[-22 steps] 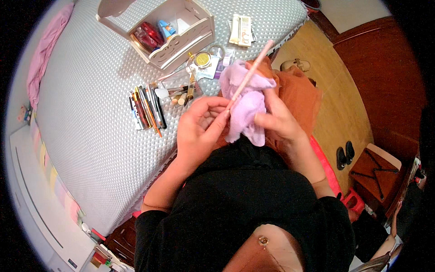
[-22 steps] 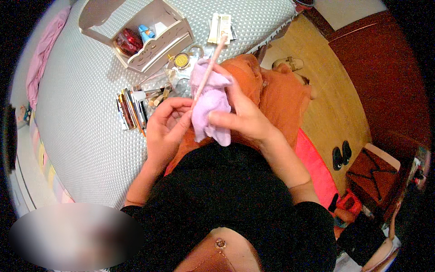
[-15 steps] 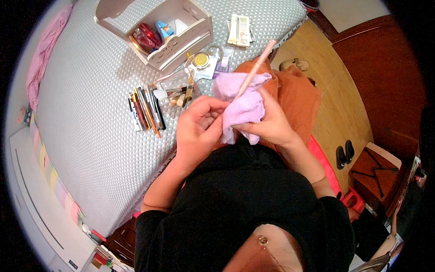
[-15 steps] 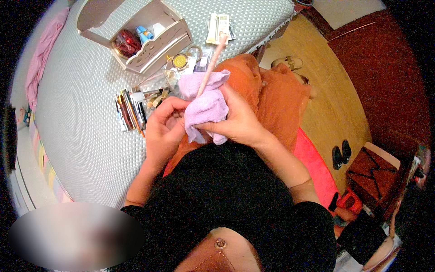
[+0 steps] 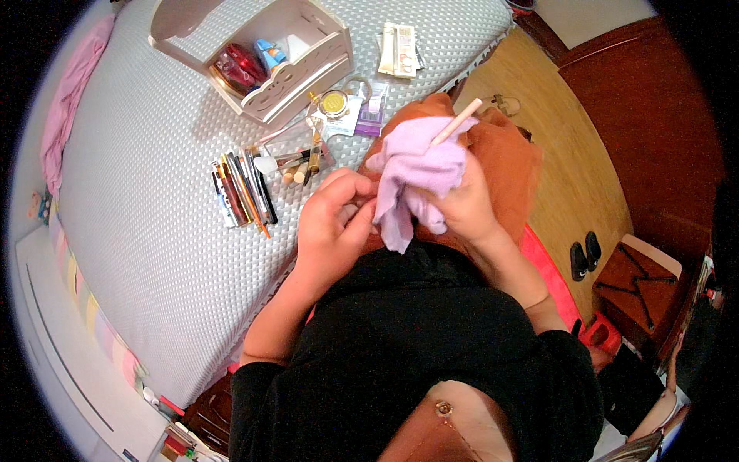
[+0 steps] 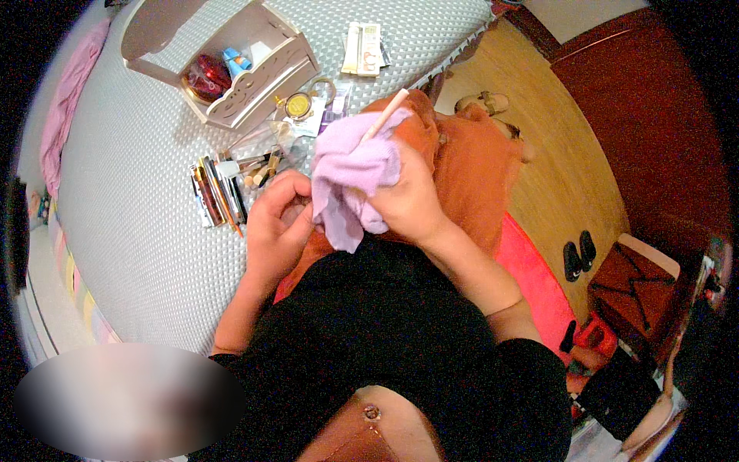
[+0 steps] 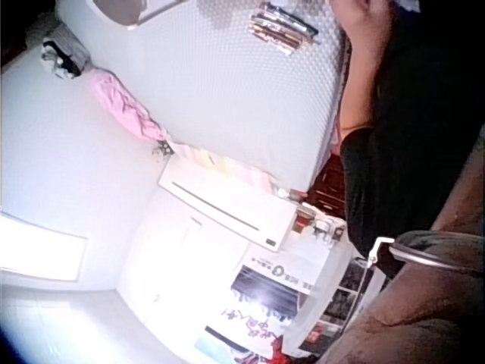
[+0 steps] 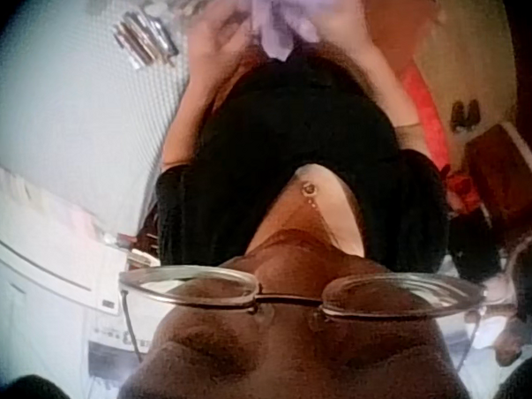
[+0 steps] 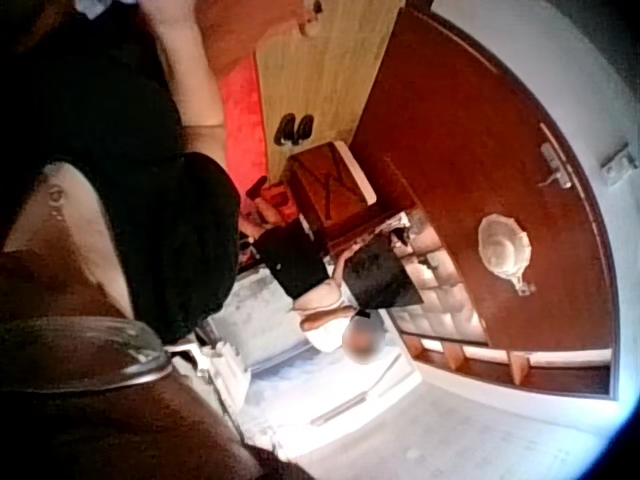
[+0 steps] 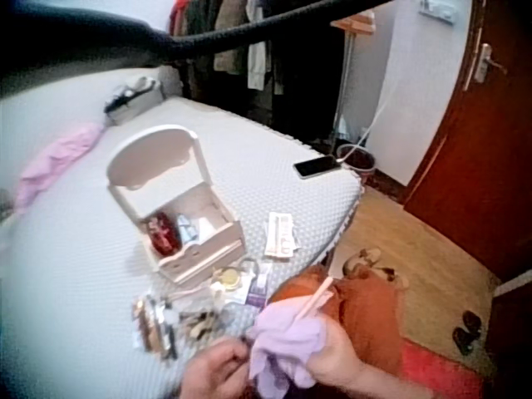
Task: The person sits on a bed and cleans various makeup brushes and cosmetic tools using a purple cloth. They pick up each brush from a wooden organizer, wipe the bristles and handles, and place them back down on the bed surface.
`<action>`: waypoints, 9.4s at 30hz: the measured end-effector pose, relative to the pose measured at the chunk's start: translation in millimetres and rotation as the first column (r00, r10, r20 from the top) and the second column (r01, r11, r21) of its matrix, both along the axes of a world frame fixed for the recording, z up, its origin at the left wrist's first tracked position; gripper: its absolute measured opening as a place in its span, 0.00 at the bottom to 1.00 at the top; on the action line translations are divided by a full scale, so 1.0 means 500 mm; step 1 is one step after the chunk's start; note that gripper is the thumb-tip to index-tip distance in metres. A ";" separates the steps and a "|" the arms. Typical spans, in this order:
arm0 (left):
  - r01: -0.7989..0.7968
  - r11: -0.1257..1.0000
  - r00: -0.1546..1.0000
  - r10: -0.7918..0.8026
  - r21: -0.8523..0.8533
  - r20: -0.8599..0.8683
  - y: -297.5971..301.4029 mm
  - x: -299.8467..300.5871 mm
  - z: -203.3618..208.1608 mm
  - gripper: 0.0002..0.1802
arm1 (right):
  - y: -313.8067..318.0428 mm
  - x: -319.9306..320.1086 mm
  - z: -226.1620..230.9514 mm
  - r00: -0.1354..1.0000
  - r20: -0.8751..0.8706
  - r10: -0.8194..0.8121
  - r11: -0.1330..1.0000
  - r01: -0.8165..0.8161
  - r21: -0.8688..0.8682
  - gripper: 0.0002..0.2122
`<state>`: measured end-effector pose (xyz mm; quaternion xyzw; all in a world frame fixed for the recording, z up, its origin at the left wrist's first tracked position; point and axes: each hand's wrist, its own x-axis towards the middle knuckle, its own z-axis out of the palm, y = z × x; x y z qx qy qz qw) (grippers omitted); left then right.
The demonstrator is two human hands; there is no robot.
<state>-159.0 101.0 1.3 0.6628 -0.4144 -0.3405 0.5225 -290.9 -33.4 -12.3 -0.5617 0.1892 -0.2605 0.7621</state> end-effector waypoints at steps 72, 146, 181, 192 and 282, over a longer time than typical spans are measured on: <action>0.066 0.997 0.806 -0.031 0.037 -0.592 0.001 -0.014 -0.020 0.09 | 0.019 0.000 0.002 0.993 -0.063 -0.098 0.992 0.092 -0.086 0.36; -0.607 0.750 0.674 0.661 -0.263 0.330 0.093 0.172 0.039 0.05 | -0.004 -0.008 -0.042 0.969 -0.025 -0.246 0.914 0.241 0.326 0.21; -0.318 0.947 0.843 0.261 -0.044 -0.470 -0.004 0.045 0.035 0.07 | 0.048 0.005 -0.012 0.933 -0.248 0.260 0.966 -0.251 0.068 0.33; -0.197 0.979 0.839 0.140 -0.053 -0.526 -0.002 0.004 -0.001 0.06 | 0.051 0.006 -0.045 0.981 -0.172 0.094 0.992 -0.077 0.103 0.27; 0.021 0.998 0.749 0.018 0.051 -0.663 0.006 0.002 -0.028 0.08 | -0.022 0.035 0.003 0.998 -0.005 -0.068 0.653 0.041 -0.756 0.21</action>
